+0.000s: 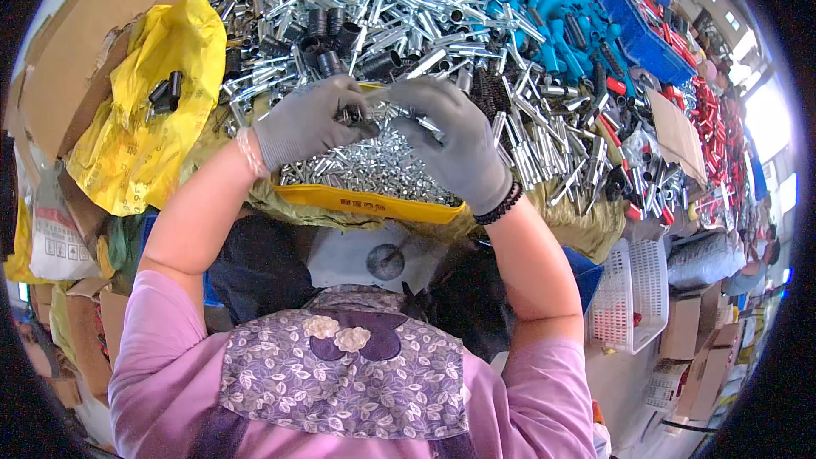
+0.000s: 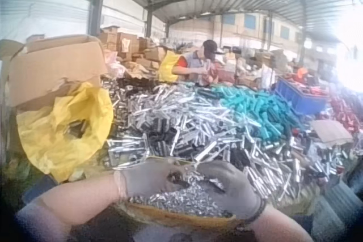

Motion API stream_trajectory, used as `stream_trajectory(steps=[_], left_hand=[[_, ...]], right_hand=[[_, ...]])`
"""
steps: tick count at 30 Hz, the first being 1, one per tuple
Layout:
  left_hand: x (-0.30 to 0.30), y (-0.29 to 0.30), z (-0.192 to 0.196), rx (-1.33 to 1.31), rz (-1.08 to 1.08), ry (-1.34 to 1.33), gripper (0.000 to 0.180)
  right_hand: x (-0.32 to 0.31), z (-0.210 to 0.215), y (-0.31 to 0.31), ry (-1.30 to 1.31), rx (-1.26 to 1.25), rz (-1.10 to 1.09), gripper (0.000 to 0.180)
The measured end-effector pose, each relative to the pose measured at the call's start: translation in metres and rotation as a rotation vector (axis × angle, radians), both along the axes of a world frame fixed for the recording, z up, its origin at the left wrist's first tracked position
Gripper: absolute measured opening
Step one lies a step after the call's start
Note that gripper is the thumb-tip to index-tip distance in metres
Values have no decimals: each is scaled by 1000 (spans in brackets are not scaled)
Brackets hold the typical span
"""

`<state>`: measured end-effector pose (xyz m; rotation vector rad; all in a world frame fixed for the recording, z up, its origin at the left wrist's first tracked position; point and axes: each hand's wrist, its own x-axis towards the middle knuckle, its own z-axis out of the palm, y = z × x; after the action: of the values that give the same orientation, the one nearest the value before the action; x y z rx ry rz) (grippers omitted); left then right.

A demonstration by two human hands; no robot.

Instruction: The recorder sorts through metal tubes and components, assembling them with springs and pins using a manual tool.

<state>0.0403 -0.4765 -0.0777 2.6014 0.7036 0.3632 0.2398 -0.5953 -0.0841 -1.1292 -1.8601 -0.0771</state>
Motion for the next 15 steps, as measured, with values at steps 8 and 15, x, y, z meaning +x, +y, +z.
stream_trajectory(steps=[8, 15], left_hand=[[11, -16, 0, 462, 142, 208, 27], [18, -12, -5, 669, 66, 196, 20]], right_hand=[[-4, -20, 17, 1159, -823, 248, 36], [7, -5, 25, 883, -1068, -44, 49]])
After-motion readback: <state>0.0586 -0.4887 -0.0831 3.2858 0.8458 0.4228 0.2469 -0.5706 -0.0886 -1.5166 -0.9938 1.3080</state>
